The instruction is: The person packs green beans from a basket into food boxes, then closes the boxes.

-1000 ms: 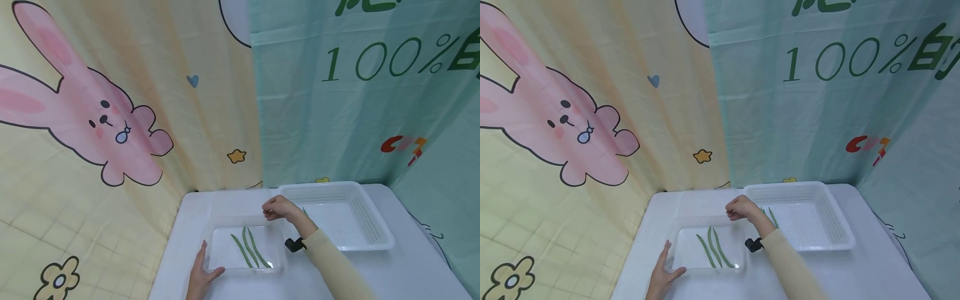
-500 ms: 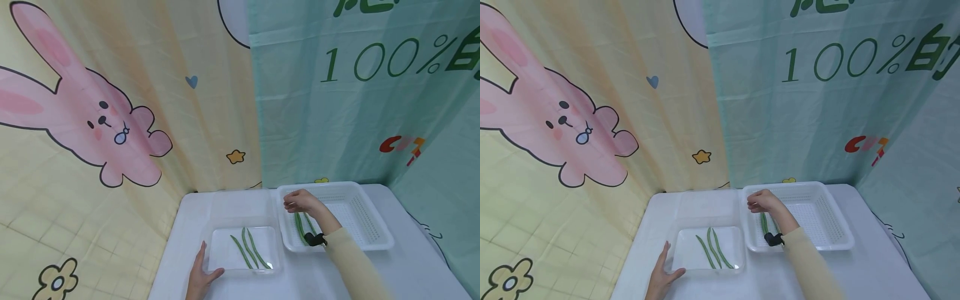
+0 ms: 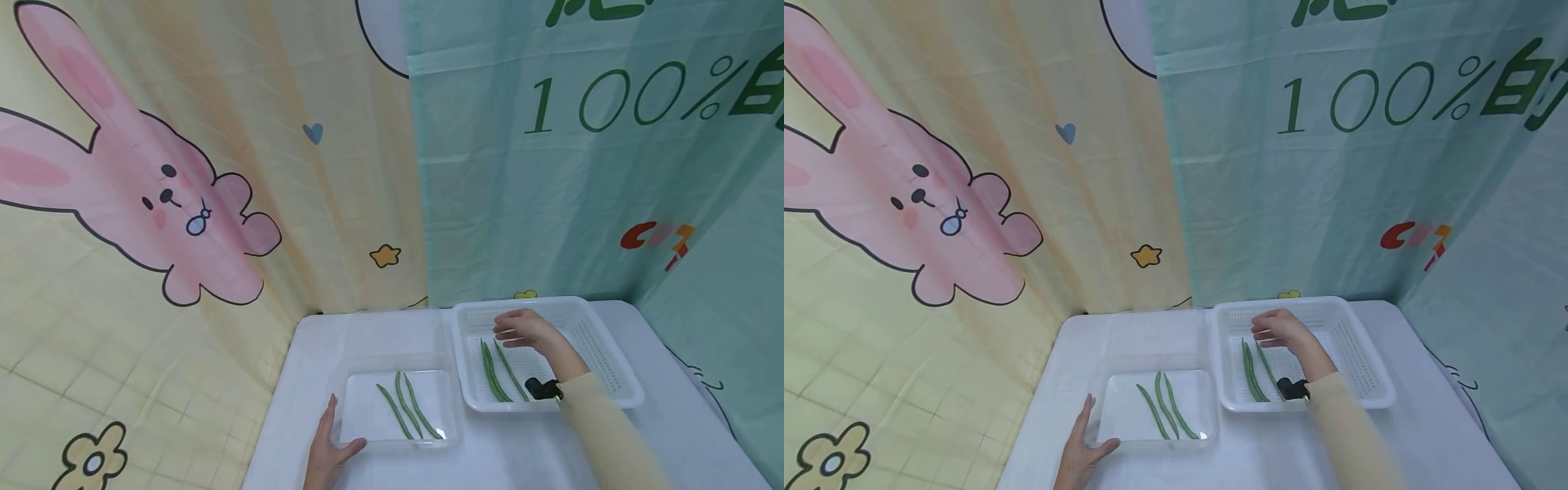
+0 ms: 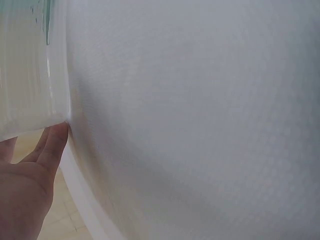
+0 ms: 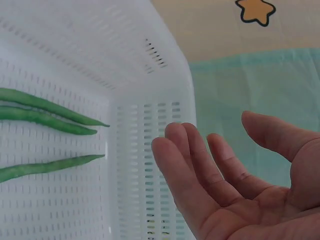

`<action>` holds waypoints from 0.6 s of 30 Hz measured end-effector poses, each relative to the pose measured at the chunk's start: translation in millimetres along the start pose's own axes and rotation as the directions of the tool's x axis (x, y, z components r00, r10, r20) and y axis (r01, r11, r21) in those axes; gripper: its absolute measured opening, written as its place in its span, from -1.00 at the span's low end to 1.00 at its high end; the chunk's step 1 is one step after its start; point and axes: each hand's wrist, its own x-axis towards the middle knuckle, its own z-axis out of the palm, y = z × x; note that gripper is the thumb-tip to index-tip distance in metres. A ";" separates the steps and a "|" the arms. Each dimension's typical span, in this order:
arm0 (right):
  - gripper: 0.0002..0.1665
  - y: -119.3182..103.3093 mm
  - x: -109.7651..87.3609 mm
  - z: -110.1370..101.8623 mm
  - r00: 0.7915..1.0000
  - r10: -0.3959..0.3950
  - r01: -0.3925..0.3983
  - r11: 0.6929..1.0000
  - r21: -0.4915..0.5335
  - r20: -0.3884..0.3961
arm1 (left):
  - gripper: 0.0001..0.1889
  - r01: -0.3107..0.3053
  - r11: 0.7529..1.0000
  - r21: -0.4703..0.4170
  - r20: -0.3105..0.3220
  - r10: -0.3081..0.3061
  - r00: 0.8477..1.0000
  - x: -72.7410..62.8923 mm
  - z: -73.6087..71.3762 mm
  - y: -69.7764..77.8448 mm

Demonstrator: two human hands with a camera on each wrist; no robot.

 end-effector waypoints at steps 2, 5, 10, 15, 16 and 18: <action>-0.37 4.8 -0.2 -6.0 1.000 0.012 -0.012 1.000 -0.018 -0.009 | 0.38 -0.003 1.000 0.001 0.000 0.003 1.000 0.0 0.4 -0.3; -0.33 11.6 0.9 -14.4 0.999 0.029 -0.030 0.999 -0.038 -0.018 | 0.38 -0.006 1.000 -0.003 0.000 0.006 1.000 0.1 0.3 -0.3; -0.33 20.0 3.5 -23.4 0.996 0.078 -0.079 0.996 -0.035 -0.047 | 0.38 -0.007 1.000 -0.019 0.007 0.007 1.000 -0.4 -0.6 0.5; -0.33 28.1 7.4 -28.2 0.990 0.119 -0.123 0.991 -0.048 -0.074 | 0.38 -0.009 1.000 -0.015 0.009 0.010 1.000 -1.6 -1.1 1.0; -0.33 29.6 8.2 -28.9 0.989 0.127 -0.131 0.990 -0.048 -0.081 | 0.38 -0.010 1.000 -0.013 0.008 0.010 1.000 -1.8 -1.1 1.1; -0.35 32.8 9.7 -31.1 0.986 0.140 -0.145 0.988 -0.058 -0.086 | 0.37 -0.010 1.000 -0.015 0.008 0.011 1.000 -1.9 -1.2 1.2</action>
